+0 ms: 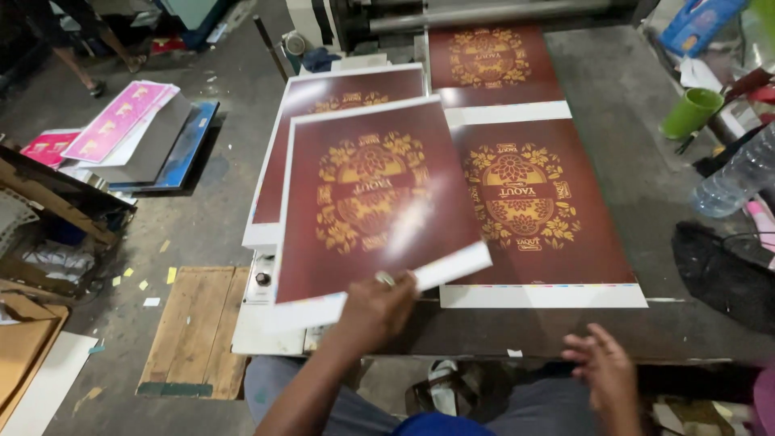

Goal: The person repeatedly picks up printed sheets from a machine output tray and stacks them on a pile to their left. They handle the sheets by hand, aligning them as they place them down.

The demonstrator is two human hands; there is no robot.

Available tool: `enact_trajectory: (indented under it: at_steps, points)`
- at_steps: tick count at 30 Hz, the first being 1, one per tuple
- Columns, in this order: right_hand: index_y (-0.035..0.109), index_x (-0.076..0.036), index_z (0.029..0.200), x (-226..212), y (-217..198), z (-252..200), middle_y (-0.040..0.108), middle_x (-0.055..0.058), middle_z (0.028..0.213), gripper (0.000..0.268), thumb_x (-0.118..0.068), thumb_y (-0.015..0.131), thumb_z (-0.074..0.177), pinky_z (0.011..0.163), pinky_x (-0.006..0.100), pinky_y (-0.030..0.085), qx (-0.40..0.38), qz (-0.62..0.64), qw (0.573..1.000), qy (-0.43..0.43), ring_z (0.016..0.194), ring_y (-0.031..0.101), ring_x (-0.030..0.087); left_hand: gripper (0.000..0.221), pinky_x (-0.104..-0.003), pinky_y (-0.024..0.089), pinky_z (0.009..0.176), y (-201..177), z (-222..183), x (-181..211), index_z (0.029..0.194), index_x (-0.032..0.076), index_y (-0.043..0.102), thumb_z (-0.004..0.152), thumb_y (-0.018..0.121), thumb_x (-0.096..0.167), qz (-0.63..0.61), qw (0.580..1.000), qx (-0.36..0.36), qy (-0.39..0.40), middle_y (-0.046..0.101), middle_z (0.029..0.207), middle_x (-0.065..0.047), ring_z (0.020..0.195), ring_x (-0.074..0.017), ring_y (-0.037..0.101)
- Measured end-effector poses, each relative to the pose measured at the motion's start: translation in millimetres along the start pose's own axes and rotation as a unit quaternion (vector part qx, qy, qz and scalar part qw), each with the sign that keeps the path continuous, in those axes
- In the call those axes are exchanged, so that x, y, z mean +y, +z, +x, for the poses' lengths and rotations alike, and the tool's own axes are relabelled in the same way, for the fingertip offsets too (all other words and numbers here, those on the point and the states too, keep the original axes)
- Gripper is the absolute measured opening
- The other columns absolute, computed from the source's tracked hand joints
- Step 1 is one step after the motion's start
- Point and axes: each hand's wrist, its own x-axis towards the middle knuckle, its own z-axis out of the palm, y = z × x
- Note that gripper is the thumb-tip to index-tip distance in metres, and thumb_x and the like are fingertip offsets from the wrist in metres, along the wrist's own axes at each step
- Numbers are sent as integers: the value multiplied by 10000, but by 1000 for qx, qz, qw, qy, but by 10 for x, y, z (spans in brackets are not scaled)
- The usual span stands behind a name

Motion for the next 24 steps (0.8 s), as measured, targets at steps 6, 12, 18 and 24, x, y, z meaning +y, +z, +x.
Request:
enact_trajectory:
  at_steps: [6,12,18,24]
  points:
    - [560,-51,1379,-187,1074,-837,786,158,1092,471,-269,583,962,636,331,550,-230,10,973,-21,868,761,234,218,-410,553,559,684,-53,513,988,5,693,921,729,209,-49,991,-76,97,710,817,-119,674,-261,698]
    - [577,-72,1241,-145,1084,-618,702,88,953,314,-205,627,962,561,377,518,-198,141,970,12,749,666,207,268,-429,573,665,632,153,454,1016,32,705,891,695,269,-111,978,-80,155,729,938,-151,775,-301,702]
    - [553,-85,1306,-134,233,-217,677,64,1012,303,-143,604,1014,534,347,487,-62,145,985,-74,801,641,179,208,-380,605,635,975,167,-1124,1077,96,745,976,672,262,20,984,-147,-95,743,895,-96,728,-247,727]
    - [451,-85,1545,119,-654,107,660,111,1146,527,-81,542,1025,583,379,498,-1,121,991,-62,906,667,203,721,-474,526,922,482,338,-1626,1198,6,667,678,850,471,125,987,-98,-27,660,1293,-208,1190,-379,608]
